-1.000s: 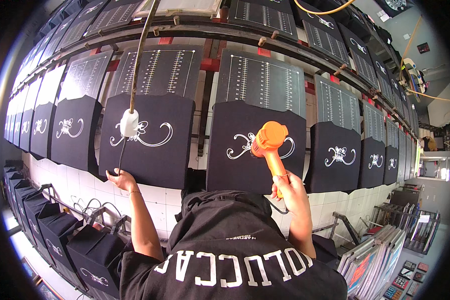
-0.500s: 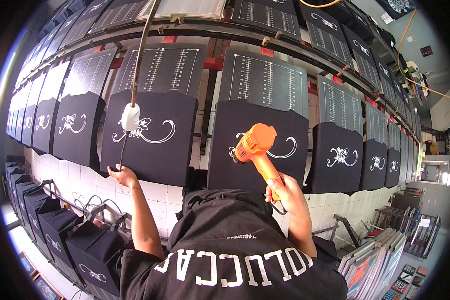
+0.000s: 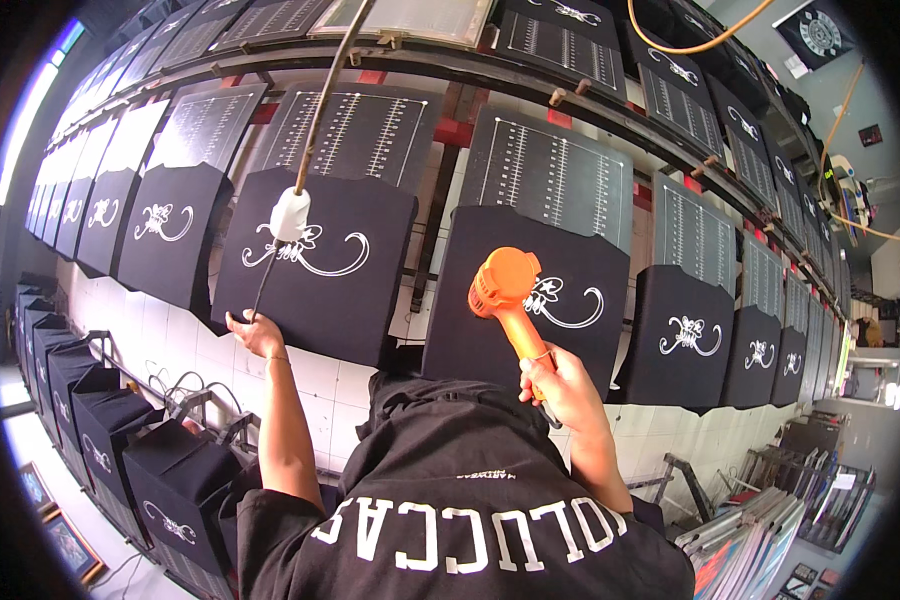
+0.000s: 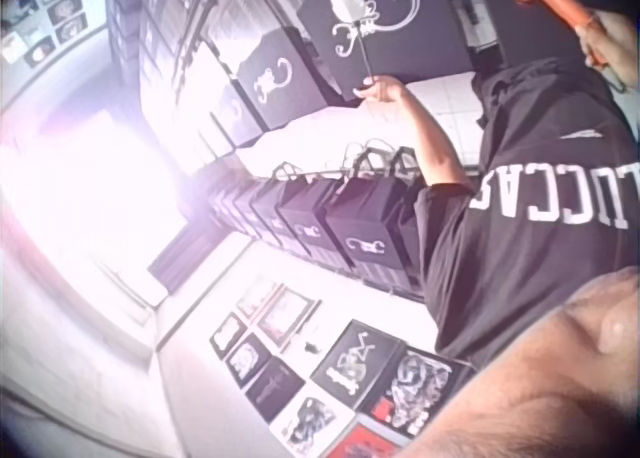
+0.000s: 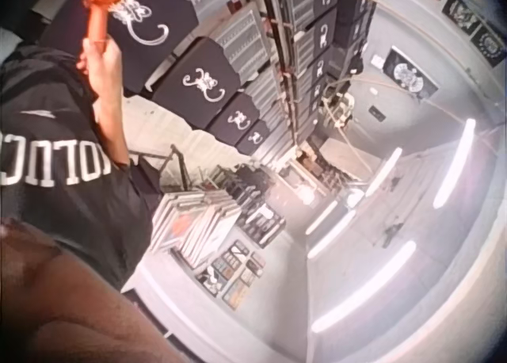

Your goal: The person uses a heat gun to dry ink on black t-shirts mounted on printing pallets, moving from one pallet to the next along two parallel rows. They occasionally touch the printed designs to check if the ink is dry.

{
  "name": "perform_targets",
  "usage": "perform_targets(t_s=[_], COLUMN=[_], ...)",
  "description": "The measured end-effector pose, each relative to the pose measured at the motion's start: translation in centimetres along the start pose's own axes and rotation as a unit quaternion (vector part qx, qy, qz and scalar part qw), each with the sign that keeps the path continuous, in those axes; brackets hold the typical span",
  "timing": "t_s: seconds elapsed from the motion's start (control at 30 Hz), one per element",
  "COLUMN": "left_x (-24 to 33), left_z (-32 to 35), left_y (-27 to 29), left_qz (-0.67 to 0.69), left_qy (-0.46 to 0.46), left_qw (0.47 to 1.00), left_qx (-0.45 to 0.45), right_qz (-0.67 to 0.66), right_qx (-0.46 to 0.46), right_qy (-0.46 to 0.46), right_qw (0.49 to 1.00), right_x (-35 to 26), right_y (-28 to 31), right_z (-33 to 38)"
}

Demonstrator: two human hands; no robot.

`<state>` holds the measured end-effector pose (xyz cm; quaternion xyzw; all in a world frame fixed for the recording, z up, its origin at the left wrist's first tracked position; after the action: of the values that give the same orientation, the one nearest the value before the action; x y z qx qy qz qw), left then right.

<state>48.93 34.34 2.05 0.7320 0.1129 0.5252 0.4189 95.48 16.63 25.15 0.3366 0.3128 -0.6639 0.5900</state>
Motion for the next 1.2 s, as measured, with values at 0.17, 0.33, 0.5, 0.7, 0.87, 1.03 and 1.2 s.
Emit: perform_targets(t_s=[0.17,0.33,0.5,0.7,0.87,1.03,1.2], left_x=[-1.0,-2.4,-0.8,-2.8,-2.2,-4.1,-2.6], left_z=[-0.2,-1.2,-1.9,-4.0,-9.2,-19.0,-33.6], left_y=[0.0,0.6,1.7,4.4,5.5,5.1,3.2], left_qz=[-0.019,-0.063,-0.162,-0.195,-0.112,-0.084,-0.128], left_qy=[-0.02,-0.06,-0.008,-0.062,-0.204,-0.183,-0.256], left_qw=[1.0,0.995,0.97,0.968,0.972,0.977,0.941], left_qx=[0.009,-0.038,-0.181,-0.144,-0.011,0.073,0.18], right_qz=[0.005,-0.002,-0.045,-0.027,-0.165,-0.223,-0.15], right_qx=[0.002,-0.011,-0.023,-0.046,-0.117,-0.188,-0.111], right_qy=[0.014,0.034,0.02,0.024,0.011,0.003,0.027], right_qw=[1.0,0.999,0.998,0.998,0.979,0.957,0.982], right_x=[-0.7,-1.1,-1.2,-0.4,-0.3,-1.5,-4.4], right_y=[0.4,0.7,2.1,2.6,0.4,-5.9,-14.8], right_z=[-0.9,-1.6,-0.6,-0.1,-0.9,-3.0,-7.0])
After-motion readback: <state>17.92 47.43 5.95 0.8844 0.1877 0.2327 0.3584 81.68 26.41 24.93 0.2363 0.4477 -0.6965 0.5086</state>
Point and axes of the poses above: each hand's wrist, its own z-axis away from the middle knuckle, its own y-axis out of the back of the hand, x = y × z, the point moved 2 cm from there along -z, towards the middle knuckle, and after that the axes turned 2 degrees about y, right-handed, at the moved point
